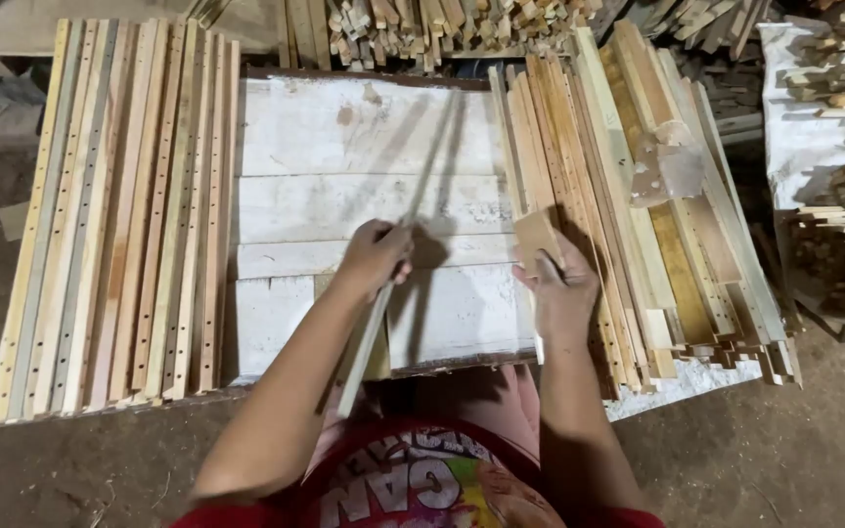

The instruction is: Sanding the surfaces and edges of thin wooden strips manually using a piece of sandpaper in a workshop environment.

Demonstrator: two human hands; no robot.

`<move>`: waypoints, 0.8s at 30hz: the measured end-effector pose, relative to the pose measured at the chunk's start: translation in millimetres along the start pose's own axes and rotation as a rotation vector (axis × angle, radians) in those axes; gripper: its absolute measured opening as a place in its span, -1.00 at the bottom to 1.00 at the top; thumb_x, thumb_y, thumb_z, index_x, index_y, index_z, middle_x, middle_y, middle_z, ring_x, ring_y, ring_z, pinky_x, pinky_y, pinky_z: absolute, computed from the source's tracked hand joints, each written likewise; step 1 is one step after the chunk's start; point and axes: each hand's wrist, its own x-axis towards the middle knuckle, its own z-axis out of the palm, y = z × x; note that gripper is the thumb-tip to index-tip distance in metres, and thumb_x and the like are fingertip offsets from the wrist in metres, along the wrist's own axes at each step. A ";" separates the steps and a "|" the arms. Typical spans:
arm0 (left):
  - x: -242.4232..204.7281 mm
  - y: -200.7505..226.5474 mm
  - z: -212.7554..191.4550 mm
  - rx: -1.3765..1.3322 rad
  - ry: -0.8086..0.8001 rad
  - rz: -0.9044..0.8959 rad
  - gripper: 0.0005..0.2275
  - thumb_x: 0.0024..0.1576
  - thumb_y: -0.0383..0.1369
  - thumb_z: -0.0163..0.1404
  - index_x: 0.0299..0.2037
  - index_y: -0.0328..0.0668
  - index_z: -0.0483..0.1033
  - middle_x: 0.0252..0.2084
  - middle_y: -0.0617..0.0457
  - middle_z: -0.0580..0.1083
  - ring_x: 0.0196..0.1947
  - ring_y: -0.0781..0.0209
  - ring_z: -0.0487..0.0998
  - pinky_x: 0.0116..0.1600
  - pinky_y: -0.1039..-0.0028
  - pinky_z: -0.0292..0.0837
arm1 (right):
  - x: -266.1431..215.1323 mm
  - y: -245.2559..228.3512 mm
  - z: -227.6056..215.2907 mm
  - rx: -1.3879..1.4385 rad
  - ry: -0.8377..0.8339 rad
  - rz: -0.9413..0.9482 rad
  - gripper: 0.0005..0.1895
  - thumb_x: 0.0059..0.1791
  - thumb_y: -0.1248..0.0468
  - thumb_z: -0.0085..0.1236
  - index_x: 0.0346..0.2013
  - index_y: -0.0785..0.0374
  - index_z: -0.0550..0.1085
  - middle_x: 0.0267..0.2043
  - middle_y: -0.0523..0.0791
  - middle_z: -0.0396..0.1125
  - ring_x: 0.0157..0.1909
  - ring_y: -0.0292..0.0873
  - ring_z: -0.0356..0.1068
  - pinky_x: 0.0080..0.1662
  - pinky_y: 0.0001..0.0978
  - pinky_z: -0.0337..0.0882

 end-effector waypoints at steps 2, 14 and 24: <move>-28.8 0.8 -15.3 -0.034 0.051 -0.042 -0.71 0.13 -0.34 -0.08 -0.17 -0.58 0.44 -0.49 -0.08 0.33 -0.59 0.20 0.45 -0.56 0.46 0.46 | -7.8 10.6 12.2 -0.008 -0.055 0.032 -0.65 -0.02 0.52 0.08 0.07 0.34 0.47 -0.03 0.19 0.43 -0.07 0.11 0.52 -0.14 -0.04 0.64; -35.6 -39.4 -48.1 -0.443 -0.086 -0.149 -0.78 0.19 -0.41 -0.01 -0.06 -0.43 0.45 -0.35 0.02 0.32 -0.55 0.44 0.31 -0.61 0.80 0.15 | -7.9 112.2 110.7 -0.618 -0.457 -1.087 -0.59 0.07 0.39 -0.07 0.18 0.08 0.49 0.15 -0.05 0.42 0.17 -0.01 0.40 0.01 -0.26 0.51; -23.7 -53.1 -54.3 -0.402 -0.137 -0.166 -0.88 0.25 -0.42 -0.10 -0.09 -0.27 0.43 -0.49 0.13 0.20 -0.69 0.47 0.16 -0.71 0.73 0.06 | 54.2 82.5 151.7 -0.973 -0.673 -1.010 -0.37 -0.11 0.72 -0.24 0.24 0.42 0.38 0.27 0.17 0.28 0.33 0.15 0.25 0.42 -0.10 0.09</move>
